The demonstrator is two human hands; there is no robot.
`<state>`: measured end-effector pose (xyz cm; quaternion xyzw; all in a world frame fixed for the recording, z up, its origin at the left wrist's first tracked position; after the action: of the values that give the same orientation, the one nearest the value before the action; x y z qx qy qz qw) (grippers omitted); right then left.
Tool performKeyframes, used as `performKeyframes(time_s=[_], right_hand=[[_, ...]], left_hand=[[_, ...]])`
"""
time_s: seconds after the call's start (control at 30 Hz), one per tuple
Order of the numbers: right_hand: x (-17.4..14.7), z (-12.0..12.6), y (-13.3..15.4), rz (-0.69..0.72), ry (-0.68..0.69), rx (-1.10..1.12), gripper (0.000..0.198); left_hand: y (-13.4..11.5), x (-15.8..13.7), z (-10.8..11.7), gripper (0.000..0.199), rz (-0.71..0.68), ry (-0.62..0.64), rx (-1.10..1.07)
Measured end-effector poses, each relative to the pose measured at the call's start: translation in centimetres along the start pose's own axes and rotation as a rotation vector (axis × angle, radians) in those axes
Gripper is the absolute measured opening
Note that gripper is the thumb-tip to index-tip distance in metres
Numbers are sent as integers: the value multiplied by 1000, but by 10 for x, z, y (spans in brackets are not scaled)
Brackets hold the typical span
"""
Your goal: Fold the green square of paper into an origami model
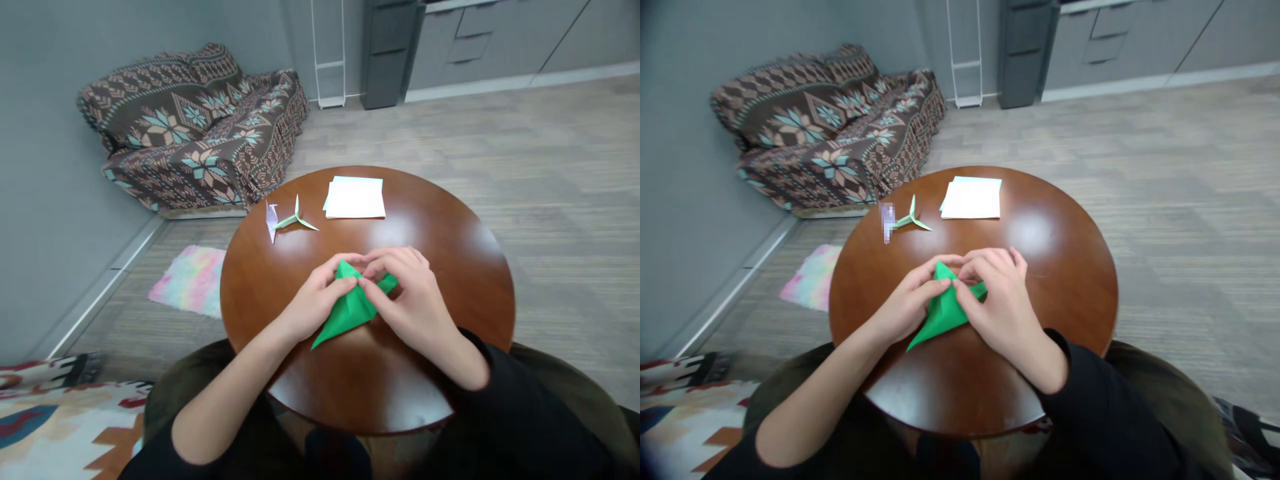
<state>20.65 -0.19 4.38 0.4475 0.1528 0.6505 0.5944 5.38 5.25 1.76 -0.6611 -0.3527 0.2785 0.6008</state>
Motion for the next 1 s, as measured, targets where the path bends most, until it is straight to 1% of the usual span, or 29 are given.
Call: performKeyframes(time_s=[0.13,0.23,0.33,0.4,0.47,0.53,0.63,0.8,1.0], right_hand=[[-3,-6,0,-1,37,-97,6],[-3,-8,0,-4,68,-119,2],[-4,-8,-1,11,78,-130,3],[-3,-7,-2,27,65,-139,4],[-1,-4,-5,39,40,-144,6],[1,-1,-8,50,13,-133,7],[3,2,-9,90,10,-103,8],[-1,-4,-3,169,50,-113,9],[-4,-7,1,186,60,-156,8]], left_hand=[[3,1,0,32,17,-91,-43],[4,1,-1,29,46,-146,-100],[1,1,-2,23,76,-198,-164],[-1,0,-3,24,101,-200,-240],[-3,-1,-5,29,125,-155,-327],[-5,-2,-5,32,135,-119,-366],[-3,-1,-3,31,121,-126,-328],[2,1,2,18,36,-161,-197],[2,3,6,21,-2,-215,-101]])
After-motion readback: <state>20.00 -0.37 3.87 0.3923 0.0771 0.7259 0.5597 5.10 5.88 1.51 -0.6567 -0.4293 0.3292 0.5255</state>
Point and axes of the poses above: each hand's wrist, its own x-axis towards the middle knuckle, its own z-axis out of the back of the hand, y = z × x, the point moved 4 cm from there along x, towards the middle knuckle, and after that the axes turned 7 degrees about -z, right-handed, at the moved point
